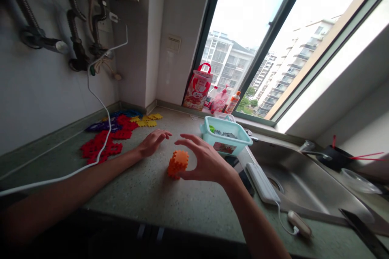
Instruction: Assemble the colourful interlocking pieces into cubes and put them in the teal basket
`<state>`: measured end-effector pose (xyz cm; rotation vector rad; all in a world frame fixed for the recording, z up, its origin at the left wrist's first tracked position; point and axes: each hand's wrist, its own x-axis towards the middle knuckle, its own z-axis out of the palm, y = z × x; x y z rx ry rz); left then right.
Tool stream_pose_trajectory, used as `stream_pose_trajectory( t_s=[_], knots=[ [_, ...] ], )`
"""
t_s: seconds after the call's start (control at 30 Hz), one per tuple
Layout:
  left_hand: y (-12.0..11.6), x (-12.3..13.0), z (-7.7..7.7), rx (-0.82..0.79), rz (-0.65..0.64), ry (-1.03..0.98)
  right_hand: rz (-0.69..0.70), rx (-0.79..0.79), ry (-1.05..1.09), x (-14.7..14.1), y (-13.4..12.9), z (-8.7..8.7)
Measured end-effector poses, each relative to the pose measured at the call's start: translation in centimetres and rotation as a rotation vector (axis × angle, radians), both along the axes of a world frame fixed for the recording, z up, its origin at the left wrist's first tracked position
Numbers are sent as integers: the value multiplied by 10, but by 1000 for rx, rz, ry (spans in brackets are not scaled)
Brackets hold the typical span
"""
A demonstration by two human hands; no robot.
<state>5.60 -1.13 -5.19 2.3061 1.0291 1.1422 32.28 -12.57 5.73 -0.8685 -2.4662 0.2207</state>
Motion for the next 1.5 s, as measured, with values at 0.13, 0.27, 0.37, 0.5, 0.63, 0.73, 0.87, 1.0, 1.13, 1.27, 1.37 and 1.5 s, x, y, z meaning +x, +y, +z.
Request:
stream_pose_trajectory(
  t_s=[0.13, 0.27, 0.37, 0.5, 0.63, 0.73, 0.87, 1.0, 1.13, 1.27, 1.37, 1.5],
  knots=[
    [0, -1, 0, 4, 15, -13, 23, -19, -367, -36, 5, 7],
    [0, -3, -1, -18, 15, -17, 15, -77, -649, -57, 18, -4],
    [0, -4, 0, -50, 9, -22, 1, -98, -732, -61, 24, -11],
    [-1, -4, 1, -68, -37, -31, -5, -88, -754, -63, 29, -15],
    [-5, -4, 2, -133, -128, 19, 55, -45, -813, -67, 32, -13],
    [-4, -4, 1, -162, -220, 68, 92, -6, -840, -65, 37, -12],
    [-2, -4, -3, -197, -374, 6, 100, 59, -808, -61, 38, -15],
    [-8, -4, -5, -252, -503, 26, 66, 100, -732, -56, 32, -5],
    [-28, 5, 1, -240, -430, 159, -38, 134, -500, -24, 40, 45],
    [-55, 26, 13, -40, -334, 346, -335, 138, -379, 42, 80, 99],
    [-72, 39, 21, 99, -262, 497, -540, -7, -421, 84, 123, 102],
    [-79, 46, 25, 167, -267, 611, -649, -351, -533, 103, 164, 61]
  ],
)
